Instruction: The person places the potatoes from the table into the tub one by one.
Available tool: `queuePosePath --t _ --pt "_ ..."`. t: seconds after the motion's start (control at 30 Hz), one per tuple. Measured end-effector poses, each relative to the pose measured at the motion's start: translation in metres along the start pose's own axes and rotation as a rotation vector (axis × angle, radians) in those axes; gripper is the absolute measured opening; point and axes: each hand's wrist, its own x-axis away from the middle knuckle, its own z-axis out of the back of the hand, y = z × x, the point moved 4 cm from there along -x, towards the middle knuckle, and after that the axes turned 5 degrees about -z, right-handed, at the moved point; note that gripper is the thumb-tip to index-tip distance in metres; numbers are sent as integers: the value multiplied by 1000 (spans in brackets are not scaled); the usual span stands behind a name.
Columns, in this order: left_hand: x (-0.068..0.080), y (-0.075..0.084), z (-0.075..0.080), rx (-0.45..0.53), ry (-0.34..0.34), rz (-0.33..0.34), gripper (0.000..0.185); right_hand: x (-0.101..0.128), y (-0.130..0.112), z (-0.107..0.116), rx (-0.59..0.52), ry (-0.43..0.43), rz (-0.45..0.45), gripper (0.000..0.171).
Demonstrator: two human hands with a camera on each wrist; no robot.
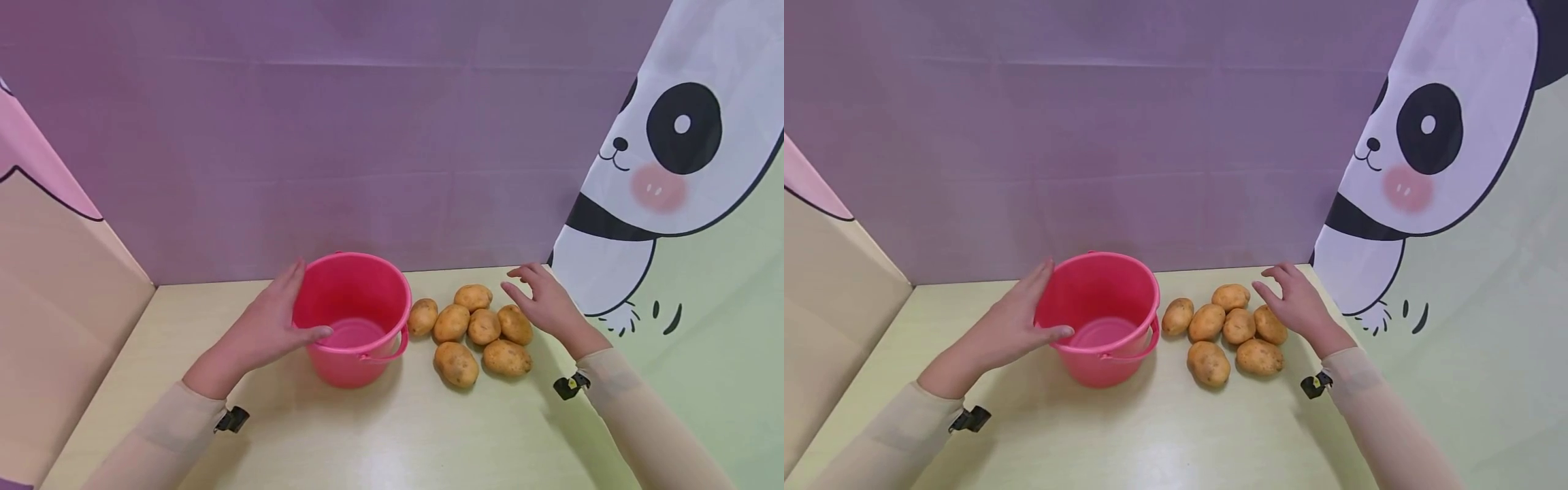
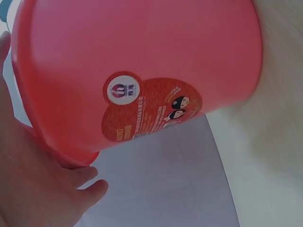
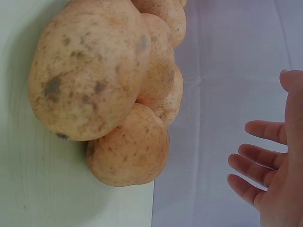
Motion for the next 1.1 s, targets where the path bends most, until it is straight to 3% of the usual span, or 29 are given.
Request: queuePosePath --t 0.37,1.1 --pt "-1 0 -9 -83 18 6 137 0 0 -2 -16 -10 0 49" --pt "-1 3 -9 -77 11 6 138 15 36 -35 -56 -119 -45 50"
